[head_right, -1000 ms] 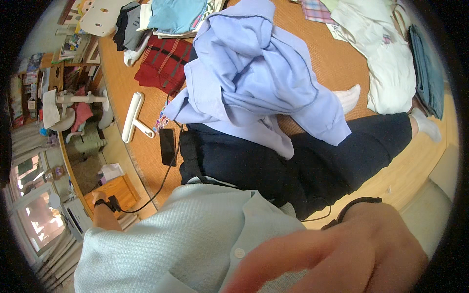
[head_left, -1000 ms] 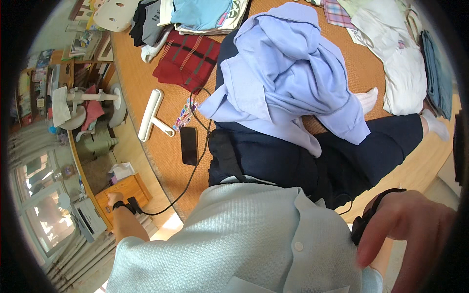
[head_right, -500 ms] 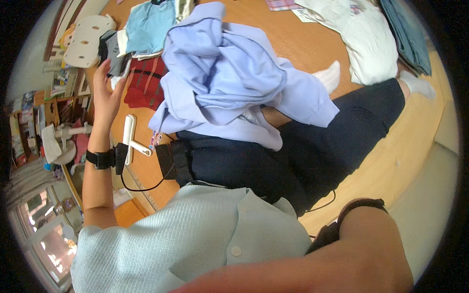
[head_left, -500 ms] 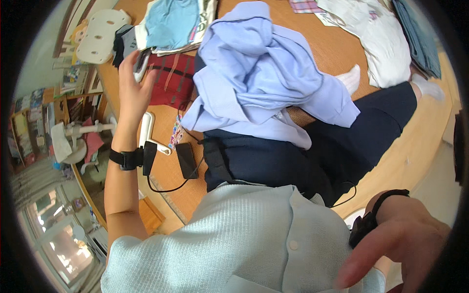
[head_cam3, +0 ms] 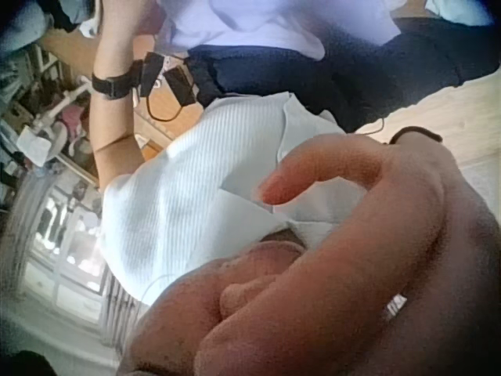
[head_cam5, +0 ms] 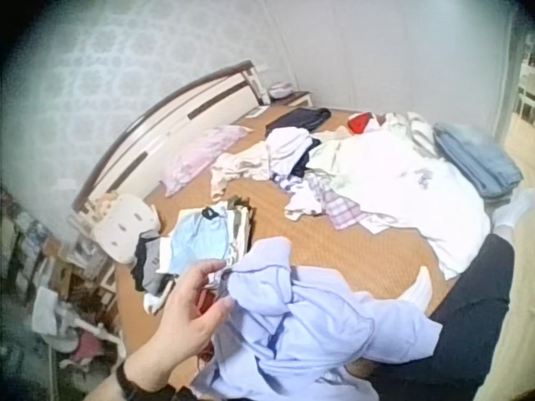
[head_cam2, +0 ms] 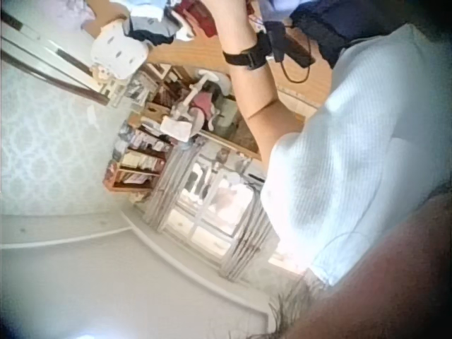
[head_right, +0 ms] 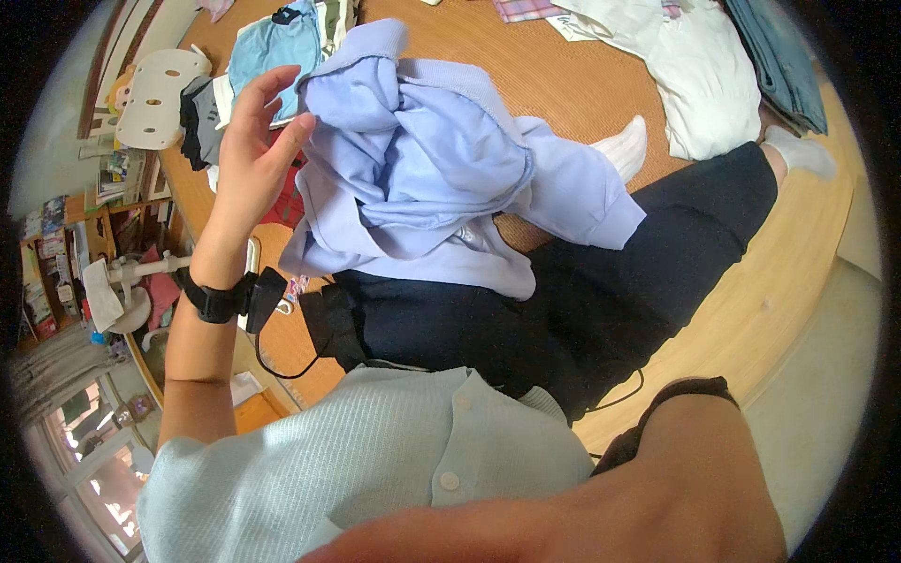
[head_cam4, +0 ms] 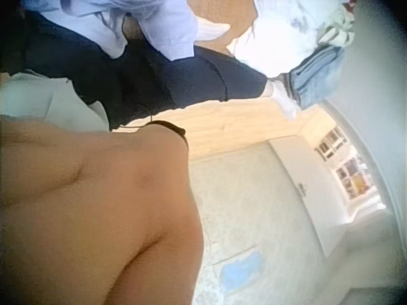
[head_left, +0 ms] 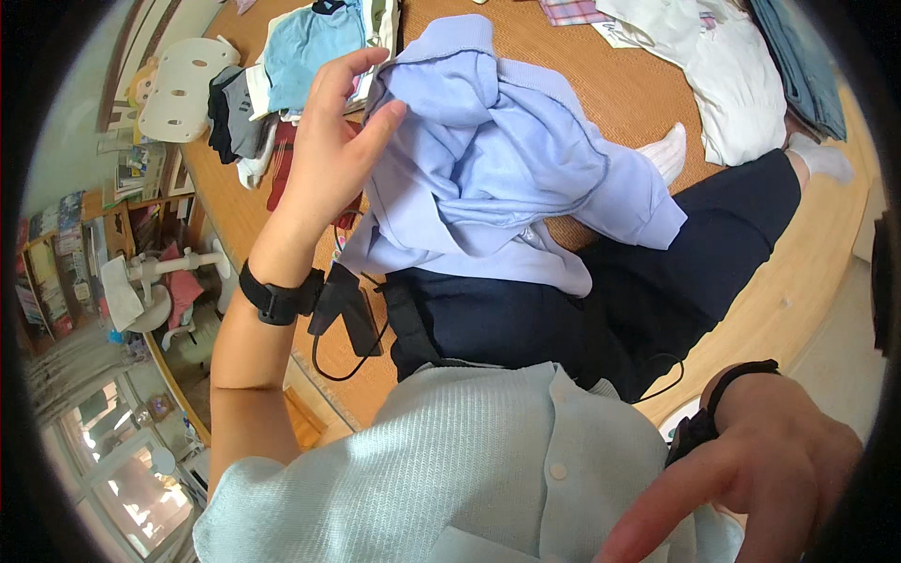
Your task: The person sorts through a pile of clothes, picks up a light purple sweatshirt, and uses a lint roller on its surface. They then hold the garment close to remove loose threads by hand before folding it.
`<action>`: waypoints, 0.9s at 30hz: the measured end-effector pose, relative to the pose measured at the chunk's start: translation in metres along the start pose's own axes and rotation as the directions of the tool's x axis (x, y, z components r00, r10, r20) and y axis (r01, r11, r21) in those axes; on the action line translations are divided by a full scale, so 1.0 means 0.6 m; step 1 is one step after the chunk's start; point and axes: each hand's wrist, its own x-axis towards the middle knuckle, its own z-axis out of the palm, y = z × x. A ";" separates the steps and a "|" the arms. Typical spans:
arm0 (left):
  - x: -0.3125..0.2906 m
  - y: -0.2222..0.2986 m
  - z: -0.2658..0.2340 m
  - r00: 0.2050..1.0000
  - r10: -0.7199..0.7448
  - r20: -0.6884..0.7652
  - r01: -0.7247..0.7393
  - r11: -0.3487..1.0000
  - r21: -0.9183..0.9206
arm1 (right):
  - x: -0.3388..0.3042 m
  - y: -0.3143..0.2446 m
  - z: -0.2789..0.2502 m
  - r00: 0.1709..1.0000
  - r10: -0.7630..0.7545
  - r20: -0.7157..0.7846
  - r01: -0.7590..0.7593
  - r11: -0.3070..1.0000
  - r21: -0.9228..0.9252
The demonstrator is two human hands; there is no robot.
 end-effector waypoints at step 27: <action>0.018 -0.019 0.033 0.987 -0.159 0.036 0.163 0.969 -0.185 | -0.013 -0.001 -0.046 0.999 -0.040 -0.037 0.038 0.998 -0.059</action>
